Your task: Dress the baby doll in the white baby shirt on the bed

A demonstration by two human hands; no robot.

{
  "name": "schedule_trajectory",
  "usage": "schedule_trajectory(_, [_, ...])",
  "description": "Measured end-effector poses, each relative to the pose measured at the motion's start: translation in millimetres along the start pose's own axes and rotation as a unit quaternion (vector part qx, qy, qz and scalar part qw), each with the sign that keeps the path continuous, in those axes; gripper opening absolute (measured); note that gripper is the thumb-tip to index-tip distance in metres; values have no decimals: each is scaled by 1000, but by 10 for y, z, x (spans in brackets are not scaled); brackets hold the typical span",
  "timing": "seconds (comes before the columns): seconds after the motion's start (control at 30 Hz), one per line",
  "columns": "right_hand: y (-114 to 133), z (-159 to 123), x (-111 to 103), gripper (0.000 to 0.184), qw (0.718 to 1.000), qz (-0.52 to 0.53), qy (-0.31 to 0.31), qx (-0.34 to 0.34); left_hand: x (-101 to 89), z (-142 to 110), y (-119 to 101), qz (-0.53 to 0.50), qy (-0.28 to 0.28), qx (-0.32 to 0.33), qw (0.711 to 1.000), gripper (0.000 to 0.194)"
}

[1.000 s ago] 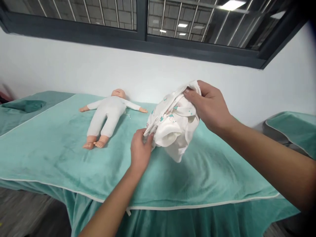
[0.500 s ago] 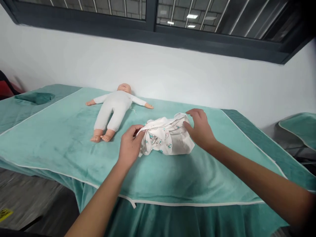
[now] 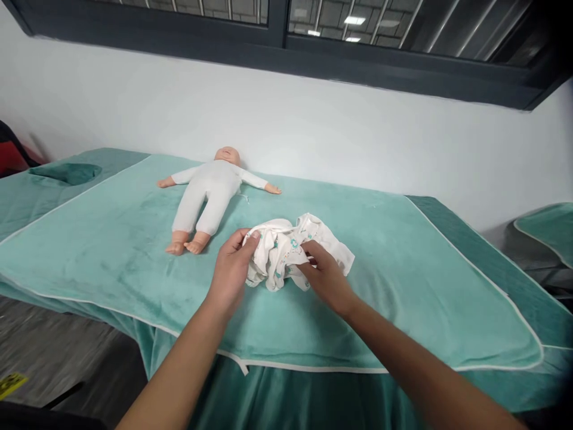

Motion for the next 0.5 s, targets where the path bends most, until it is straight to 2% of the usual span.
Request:
schedule_trajectory(0.07, [-34,-82,-50,14,994,89,-28,50,-68,27,-12,-37,-34,-2,999,30])
schedule_trajectory(0.17, [-141,-196,-204,18,969,199,-92,110,-171,71,-23,-79,-69,-2,994,28])
schedule_trajectory(0.27, [-265,-262,-419,33,945,267,-116,152,-268,109,4,-102,-98,-15,990,27])
schedule_trajectory(0.4, [-396,-310,-833,59,950,209,-119,200,-332,136,75,-93,-100,-37,990,33])
schedule_trajectory(0.5, [-414,-349,-1264,69,963,90,-175,184,-358,144,110,-89,-107,-42,989,34])
Point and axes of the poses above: each hand's wrist, its own z-axis towards the middle knuckle, its own x-axis out of the palm, y = z × x, the point moved 4 cm from there along z, towards the middle knuckle, and after that the axes turned 8 degrees about -y, right-handed, at the moved point
